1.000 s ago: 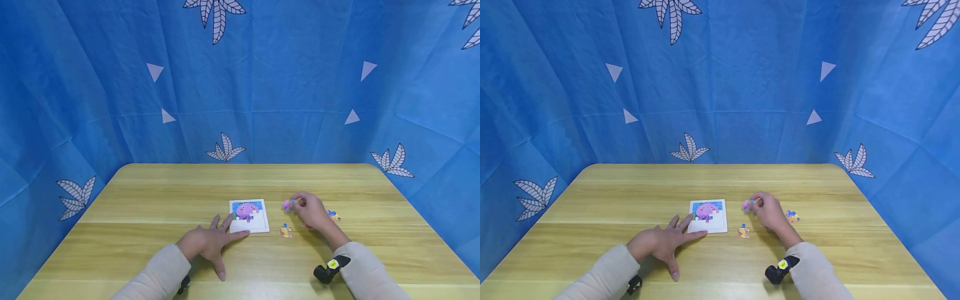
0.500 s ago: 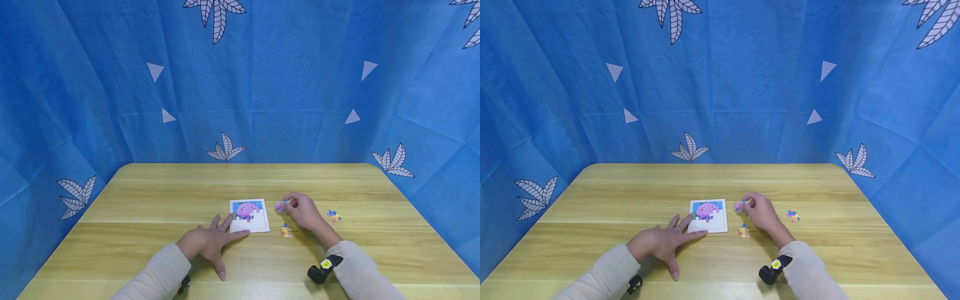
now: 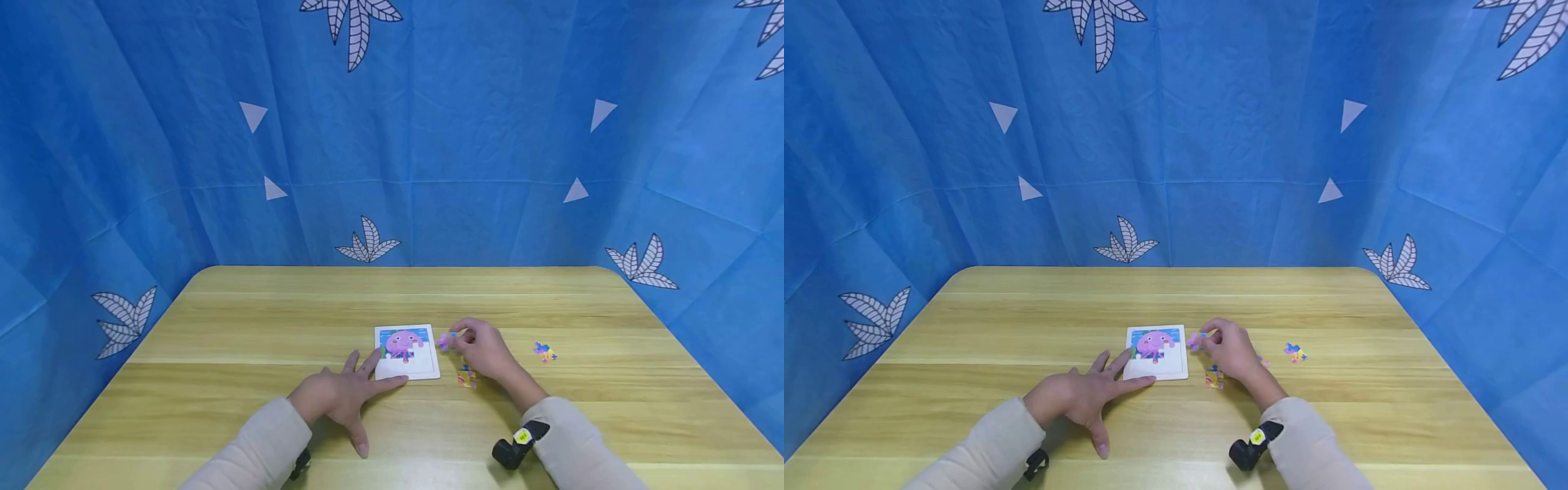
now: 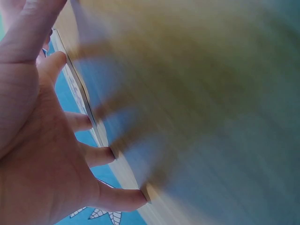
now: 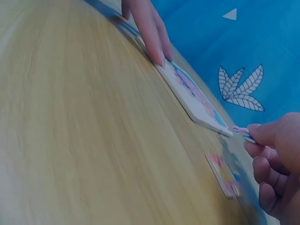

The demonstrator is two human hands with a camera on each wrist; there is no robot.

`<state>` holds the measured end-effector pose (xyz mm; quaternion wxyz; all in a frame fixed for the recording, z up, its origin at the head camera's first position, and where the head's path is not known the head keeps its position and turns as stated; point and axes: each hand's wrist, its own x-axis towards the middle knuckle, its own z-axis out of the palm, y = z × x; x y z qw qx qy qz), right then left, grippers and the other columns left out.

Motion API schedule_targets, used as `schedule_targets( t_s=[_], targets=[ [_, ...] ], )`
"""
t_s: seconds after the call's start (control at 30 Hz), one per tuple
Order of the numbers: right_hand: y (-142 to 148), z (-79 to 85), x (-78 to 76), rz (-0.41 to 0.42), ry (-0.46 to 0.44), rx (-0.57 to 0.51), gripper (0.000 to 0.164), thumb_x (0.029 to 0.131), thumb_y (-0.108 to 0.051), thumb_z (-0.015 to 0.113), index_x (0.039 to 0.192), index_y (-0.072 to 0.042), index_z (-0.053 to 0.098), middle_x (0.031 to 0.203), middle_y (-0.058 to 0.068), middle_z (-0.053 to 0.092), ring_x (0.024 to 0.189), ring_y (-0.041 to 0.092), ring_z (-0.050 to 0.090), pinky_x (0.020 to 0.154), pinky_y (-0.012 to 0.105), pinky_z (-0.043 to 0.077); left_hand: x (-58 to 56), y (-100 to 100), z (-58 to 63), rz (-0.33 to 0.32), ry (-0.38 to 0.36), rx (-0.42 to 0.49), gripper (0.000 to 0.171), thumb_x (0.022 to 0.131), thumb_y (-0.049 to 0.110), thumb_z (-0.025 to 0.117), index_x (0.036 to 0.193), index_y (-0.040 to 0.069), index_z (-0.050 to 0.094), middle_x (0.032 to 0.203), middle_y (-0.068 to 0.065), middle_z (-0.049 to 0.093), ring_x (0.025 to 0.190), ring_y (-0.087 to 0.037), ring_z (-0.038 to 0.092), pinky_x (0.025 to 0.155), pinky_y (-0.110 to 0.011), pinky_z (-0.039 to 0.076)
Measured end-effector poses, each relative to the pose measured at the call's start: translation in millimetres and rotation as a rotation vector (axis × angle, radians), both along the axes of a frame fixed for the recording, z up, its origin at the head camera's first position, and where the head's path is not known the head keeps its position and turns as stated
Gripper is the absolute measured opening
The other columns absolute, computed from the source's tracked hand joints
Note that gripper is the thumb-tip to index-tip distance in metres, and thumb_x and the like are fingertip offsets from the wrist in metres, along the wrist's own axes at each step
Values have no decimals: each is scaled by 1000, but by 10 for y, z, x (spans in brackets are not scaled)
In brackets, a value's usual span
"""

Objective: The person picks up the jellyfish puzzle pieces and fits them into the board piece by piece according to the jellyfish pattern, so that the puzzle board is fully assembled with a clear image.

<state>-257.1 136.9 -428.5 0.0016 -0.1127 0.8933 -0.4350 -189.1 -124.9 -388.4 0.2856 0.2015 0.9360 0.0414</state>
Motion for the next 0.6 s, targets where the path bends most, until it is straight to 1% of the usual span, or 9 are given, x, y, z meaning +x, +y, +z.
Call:
schedule_targets(
  t_s=[0.13,0.37,0.6],
  targets=[
    [-47,13,17,15,-34,-30,22,88,-17,67,106,-4,64,68,6,60,49,13,49,44,27,43,-1,7,4,-4,5,-8,111,52,51,83,140,62,16,160,2,-7,144,-40,2,98,-73,23],
    [-143,2,18,16,-68,-34,23,85,-18,70,104,-6,65,69,5,60,52,13,50,46,27,43,-1,2,6,-11,5,-8,111,52,51,83,140,62,15,160,2,-7,144,-40,2,98,-73,23],
    [-262,0,22,19,-58,-36,21,83,-14,72,102,-6,66,67,2,61,49,11,48,46,24,42,0,3,11,-14,3,-14,111,53,52,82,140,62,14,160,1,-7,144,-40,1,98,-74,23]
  ],
)
